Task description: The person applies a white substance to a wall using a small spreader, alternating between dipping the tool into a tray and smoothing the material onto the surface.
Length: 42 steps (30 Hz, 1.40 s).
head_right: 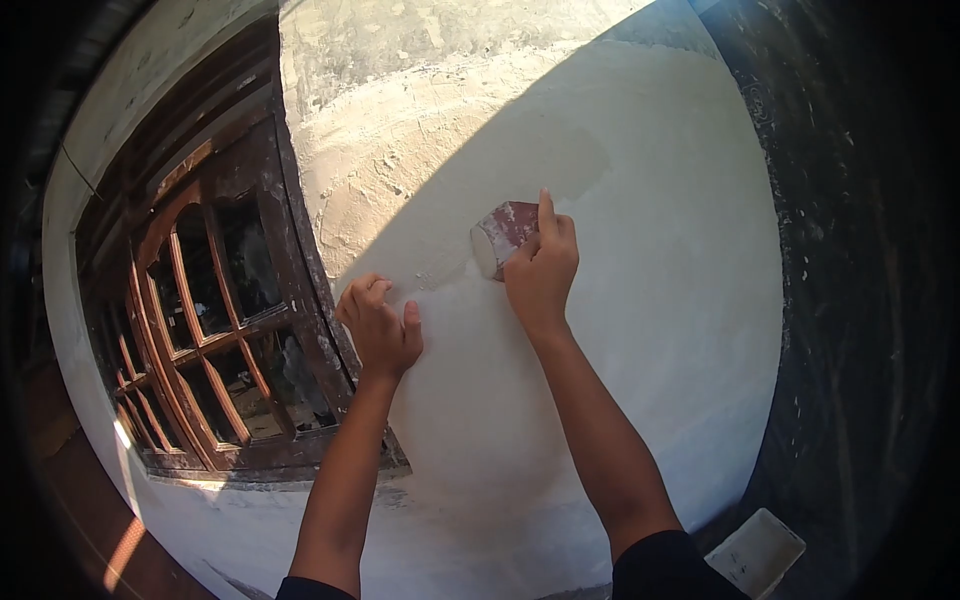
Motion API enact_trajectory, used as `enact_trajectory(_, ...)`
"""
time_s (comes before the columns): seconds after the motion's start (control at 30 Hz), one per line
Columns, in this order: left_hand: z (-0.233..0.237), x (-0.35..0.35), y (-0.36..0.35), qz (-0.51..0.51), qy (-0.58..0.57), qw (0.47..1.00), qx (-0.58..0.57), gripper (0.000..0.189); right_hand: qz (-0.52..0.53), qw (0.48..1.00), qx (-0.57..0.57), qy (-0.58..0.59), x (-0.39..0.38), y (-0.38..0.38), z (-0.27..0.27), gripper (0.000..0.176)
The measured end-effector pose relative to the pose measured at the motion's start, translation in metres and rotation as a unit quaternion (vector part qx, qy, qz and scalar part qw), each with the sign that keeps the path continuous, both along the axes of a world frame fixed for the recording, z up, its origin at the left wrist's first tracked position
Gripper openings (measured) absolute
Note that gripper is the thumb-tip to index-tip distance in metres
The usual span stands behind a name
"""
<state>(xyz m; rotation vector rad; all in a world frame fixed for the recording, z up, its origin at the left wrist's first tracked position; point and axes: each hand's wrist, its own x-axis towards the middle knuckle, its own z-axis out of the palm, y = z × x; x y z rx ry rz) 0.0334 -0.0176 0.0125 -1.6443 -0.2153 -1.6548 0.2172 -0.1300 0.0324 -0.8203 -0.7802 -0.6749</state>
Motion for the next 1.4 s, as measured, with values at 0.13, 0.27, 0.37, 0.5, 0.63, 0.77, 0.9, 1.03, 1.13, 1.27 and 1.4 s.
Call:
enact_trajectory(0.13, 0.0, 0.0, 0.0, -0.001, -0.001, 1.0, 0.003, 0.039, 0.026, 0.98, -0.04, -0.194, -0.013, 0.013, -0.01, 0.053)
enact_trajectory(0.27, -0.001, 0.0, 0.0, -0.003, -0.003, 1.0, -0.001, 0.039, 0.0, 1.0, -0.018, -0.025, 0.001, 0.003, -0.014, 0.053)
enact_trajectory(0.37, 0.0, 0.001, 0.0, 0.001, -0.004, 1.0, -0.002, 0.039, 0.001, 0.986, -0.042, -0.161, -0.018, 0.002, -0.023, 0.053)
enact_trajectory(0.5, -0.001, 0.0, -0.002, 0.002, 0.002, 1.0, -0.007, 0.039, -0.025, 0.998, -0.028, -0.044, -0.003, 0.007, -0.02, 0.052)
enact_trajectory(0.63, -0.001, 0.0, 0.0, -0.003, 0.001, 1.0, -0.002, 0.039, 0.006, 0.996, -0.007, -0.093, -0.018, 0.001, -0.01, 0.05)
enact_trajectory(0.77, 0.0, -0.001, 0.0, 0.0, 0.001, 1.0, -0.004, 0.039, -0.008, 0.988, -0.048, -0.146, -0.018, 0.018, -0.007, 0.051)
enact_trajectory(0.9, 0.001, 0.0, 0.0, -0.001, 0.0, 1.0, -0.004, 0.039, -0.003, 0.999, 0.021, -0.028, -0.018, 0.006, -0.005, 0.051)
enact_trajectory(1.03, 0.0, -0.001, 0.001, -0.011, -0.002, 1.0, -0.006, 0.039, -0.011, 0.993, -0.021, -0.113, -0.025, 0.024, -0.01, 0.051)
enact_trajectory(1.13, 0.0, 0.0, 0.0, -0.009, 0.003, 1.0, -0.005, 0.039, -0.026, 0.999, -0.01, -0.028, -0.011, 0.016, -0.006, 0.05)
enact_trajectory(1.27, 0.0, -0.001, 0.001, -0.005, 0.002, 1.0, -0.01, 0.038, 0.002, 0.997, 0.006, -0.077, -0.026, 0.009, -0.008, 0.05)
enact_trajectory(1.4, 0.0, 0.0, 0.001, -0.011, 0.003, 1.0, -0.005, 0.038, -0.024, 0.995, -0.032, -0.086, -0.005, 0.018, -0.006, 0.049)
